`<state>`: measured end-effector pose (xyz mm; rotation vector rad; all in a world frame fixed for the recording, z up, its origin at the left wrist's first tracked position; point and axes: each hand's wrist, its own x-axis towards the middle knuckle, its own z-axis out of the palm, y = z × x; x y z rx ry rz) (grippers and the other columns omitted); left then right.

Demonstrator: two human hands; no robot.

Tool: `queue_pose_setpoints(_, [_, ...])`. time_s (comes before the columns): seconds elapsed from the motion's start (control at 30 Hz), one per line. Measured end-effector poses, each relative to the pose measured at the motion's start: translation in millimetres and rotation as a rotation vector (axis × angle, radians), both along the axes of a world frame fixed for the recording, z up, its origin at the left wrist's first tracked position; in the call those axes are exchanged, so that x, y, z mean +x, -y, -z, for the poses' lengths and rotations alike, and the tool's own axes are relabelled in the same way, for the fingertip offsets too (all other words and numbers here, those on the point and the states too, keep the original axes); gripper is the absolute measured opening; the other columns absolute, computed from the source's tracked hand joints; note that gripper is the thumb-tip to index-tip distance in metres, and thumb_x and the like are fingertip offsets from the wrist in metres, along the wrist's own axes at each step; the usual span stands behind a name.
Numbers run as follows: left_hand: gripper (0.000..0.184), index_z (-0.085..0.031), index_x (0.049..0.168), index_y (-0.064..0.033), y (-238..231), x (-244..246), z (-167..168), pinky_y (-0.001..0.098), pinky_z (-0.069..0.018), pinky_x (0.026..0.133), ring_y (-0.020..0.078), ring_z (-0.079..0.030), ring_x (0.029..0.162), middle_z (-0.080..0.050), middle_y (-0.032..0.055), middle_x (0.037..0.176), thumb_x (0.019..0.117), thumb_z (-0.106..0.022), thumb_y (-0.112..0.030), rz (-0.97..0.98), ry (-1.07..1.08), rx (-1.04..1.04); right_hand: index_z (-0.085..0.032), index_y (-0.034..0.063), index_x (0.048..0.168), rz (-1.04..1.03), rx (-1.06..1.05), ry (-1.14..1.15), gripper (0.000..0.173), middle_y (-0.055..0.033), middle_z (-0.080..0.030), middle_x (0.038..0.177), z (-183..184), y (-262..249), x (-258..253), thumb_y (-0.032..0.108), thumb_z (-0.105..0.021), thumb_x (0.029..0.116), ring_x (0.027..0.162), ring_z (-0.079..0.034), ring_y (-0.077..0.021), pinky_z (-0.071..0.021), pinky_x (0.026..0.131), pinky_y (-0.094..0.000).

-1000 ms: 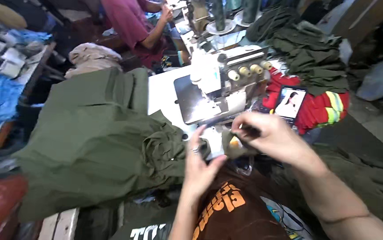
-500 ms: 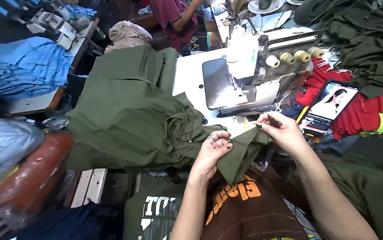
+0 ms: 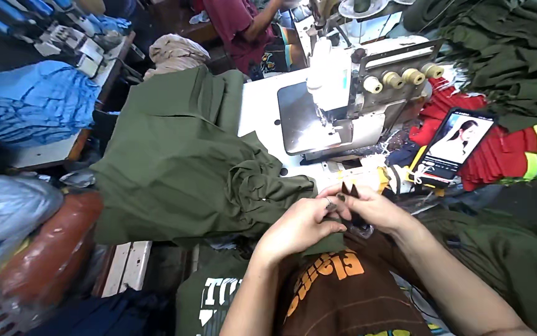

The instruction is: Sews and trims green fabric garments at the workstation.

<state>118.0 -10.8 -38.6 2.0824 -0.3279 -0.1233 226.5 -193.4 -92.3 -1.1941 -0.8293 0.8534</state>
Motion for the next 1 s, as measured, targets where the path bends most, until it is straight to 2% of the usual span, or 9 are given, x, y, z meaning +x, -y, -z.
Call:
queue_pose_setpoints(0.1, [0.017, -0.072, 0.106, -0.0024, -17, -8, -3, 0.0216, -0.0582, 0.083, 0.0023, -0.069, 0.088, -0.075, 0.0, 0.096, 0.0923, -0.074, -0.012, -0.114, 0.085, -0.069, -0.068, 0.0076, 0.122, -0.102, 0.052, -0.101, 0.025, 0.0071, -0.07, 0.109, 8, -3, -9, 0.019, -0.05, 0.1079, 0.101, -0.064, -0.0004, -0.0536, 0.093, -0.0244])
queue_pose_setpoints(0.3, [0.056, -0.059, 0.13, -0.0076, -31, -17, 24, 0.0196, -0.0554, 0.073, 0.0002, -0.064, 0.077, -0.069, -0.0064, 0.088, 0.0819, -0.085, -0.024, -0.181, -0.055, -0.142, -0.062, 0.0074, 0.103, -0.088, -0.018, 0.049, 0.01, 0.0093, -0.063, 0.088, 3, 7, -2, 0.014, -0.054, 0.105, 0.082, -0.059, 0.0053, -0.0504, 0.077, -0.0161])
queue_pose_setpoints(0.4, [0.057, -0.054, 0.135, -0.0077, -28, -21, 40, 0.022, -0.0574, 0.078, 0.0029, -0.066, 0.085, -0.07, -0.004, 0.101, 0.0851, -0.081, -0.015, -0.168, -0.096, -0.325, -0.066, 0.0043, 0.108, -0.011, -0.019, 0.065, 0.012, 0.0065, -0.067, 0.096, 3, 10, 4, 0.01, -0.057, 0.1028, 0.089, -0.062, 0.0032, -0.0532, 0.083, -0.0192])
queue_pose_setpoints(0.57, [0.056, -0.045, 0.138, -0.0058, -17, -18, 33, 0.024, -0.0597, 0.078, 0.0064, -0.068, 0.088, -0.069, -0.0022, 0.104, 0.0893, -0.073, -0.005, -0.266, -0.033, -0.521, -0.066, -0.0007, 0.12, -0.03, -0.052, 0.196, 0.023, -0.0003, -0.068, 0.108, 1, 4, 5, 0.013, -0.054, 0.1052, 0.099, -0.062, 0.0021, -0.0514, 0.091, -0.0189])
queue_pose_setpoints(0.7, [0.049, -0.053, 0.114, -0.0098, -24, -23, 32, 0.0217, -0.0538, 0.092, 0.0014, -0.062, 0.102, -0.063, -0.0032, 0.108, 0.0803, -0.087, -0.02, -0.239, 0.185, -0.21, -0.063, 0.0016, 0.122, 0.021, 0.018, 0.18, 0.024, 0.0013, -0.066, 0.107, -10, -3, 4, 0.005, -0.053, 0.1011, 0.093, -0.061, 0.0003, -0.0526, 0.085, -0.0201])
queue_pose_setpoints(0.73, [0.043, -0.056, 0.11, -0.0094, -28, -26, 32, 0.0249, -0.0535, 0.089, 0.0065, -0.061, 0.1, -0.062, 0.0014, 0.107, 0.0817, -0.086, -0.023, -0.246, 0.221, -0.02, -0.064, 0.0043, 0.121, 0.069, 0.017, 0.154, 0.023, 0.0033, -0.066, 0.105, -11, -1, 6, 0.005, -0.053, 0.1009, 0.091, -0.061, 0.0001, -0.0529, 0.083, -0.0205])
queue_pose_setpoints(0.8, [0.027, -0.063, 0.104, -0.0084, -29, -33, 33, 0.0407, -0.0588, 0.071, 0.0262, -0.067, 0.088, -0.062, 0.0138, 0.105, 0.0811, -0.077, -0.007, -0.261, 0.294, 0.371, -0.066, 0.007, 0.116, 0.126, 0.0, 0.114, 0.019, 0.0036, -0.068, 0.105, -7, 3, 13, 0.006, -0.054, 0.1016, 0.093, -0.063, -0.0017, -0.0545, 0.084, -0.0218])
queue_pose_setpoints(0.87, [0.019, -0.068, 0.102, -0.0112, -25, -35, 36, 0.0462, -0.058, 0.062, 0.0341, -0.069, 0.08, -0.065, 0.019, 0.108, 0.0856, -0.069, -0.001, -0.291, 0.345, 0.615, -0.069, 0.0068, 0.109, 0.1, -0.006, 0.148, 0.015, 0.0047, -0.068, 0.104, -2, 5, 16, 0.009, -0.056, 0.1021, 0.095, -0.063, -0.0008, -0.0539, 0.086, -0.0205])
queue_pose_setpoints(1.0, [0.015, -0.072, 0.098, -0.0139, -38, -39, 44, 0.0417, -0.0543, 0.073, 0.0242, -0.068, 0.092, -0.071, 0.0101, 0.107, 0.0945, -0.072, -0.029, -0.361, 0.47, 0.444, -0.072, 0.0057, 0.103, -0.006, 0.014, 0.344, 0.02, 0.0041, -0.068, 0.103, 6, 6, 15, 0.025, -0.067, 0.0979, 0.099, -0.062, 0.0019, -0.0525, 0.088, -0.0184])
